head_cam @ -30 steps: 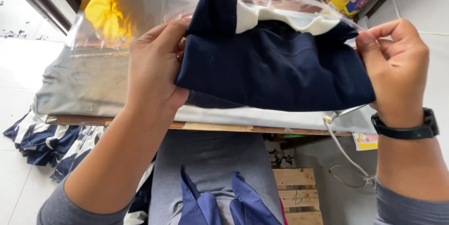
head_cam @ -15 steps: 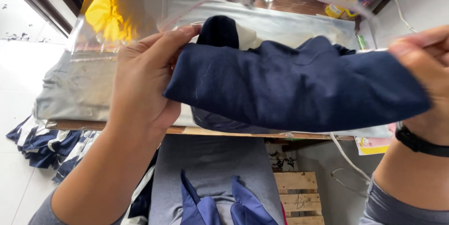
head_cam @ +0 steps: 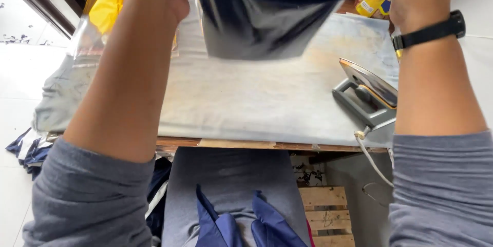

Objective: Ironing a shirt, folding it neatly, and placing it into a clear plastic packaging sleeve.

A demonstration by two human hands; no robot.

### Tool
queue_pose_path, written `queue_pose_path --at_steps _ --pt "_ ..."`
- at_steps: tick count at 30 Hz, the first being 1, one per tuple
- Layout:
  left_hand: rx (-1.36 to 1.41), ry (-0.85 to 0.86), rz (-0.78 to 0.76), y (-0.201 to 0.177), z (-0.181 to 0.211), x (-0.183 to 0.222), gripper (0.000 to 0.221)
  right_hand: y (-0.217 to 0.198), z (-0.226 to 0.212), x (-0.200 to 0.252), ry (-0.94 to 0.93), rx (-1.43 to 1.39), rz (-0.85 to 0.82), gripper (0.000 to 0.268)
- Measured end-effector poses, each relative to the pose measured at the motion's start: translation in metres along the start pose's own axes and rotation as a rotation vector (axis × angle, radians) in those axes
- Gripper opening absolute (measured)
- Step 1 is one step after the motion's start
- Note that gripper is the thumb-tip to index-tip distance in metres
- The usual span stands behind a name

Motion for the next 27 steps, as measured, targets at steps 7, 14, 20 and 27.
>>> queue_pose_path --at_steps 7,14,20,27 --pt "-0.272 -0.003 0.006 -0.085 -0.124 -0.036 0.023 0.017 0.099 0.070 0.131 0.262 0.030 0.010" --pt "-0.446 -0.319 0.055 -0.182 -0.256 0.062 0.027 0.028 0.218 0.253 0.780 0.132 0.108 0.013" --pt "-0.545 -0.142 -0.014 -0.204 -0.271 0.062 0.029 0.023 0.217 0.275 0.879 0.084 0.137 0.018" --pt "-0.680 -0.037 -0.036 -0.180 -0.242 0.096 0.028 0.055 0.164 0.273 0.914 -0.022 0.188 0.071"
Point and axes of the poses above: each hand's wrist, its own x-axis away from the middle knuckle, its own y-axis out of the palm, z = x × y, the point moved 5 cm from there along -x, towards the middle knuckle, and after that the axes turned 4 degrees about -z, right-handed, at the moved point
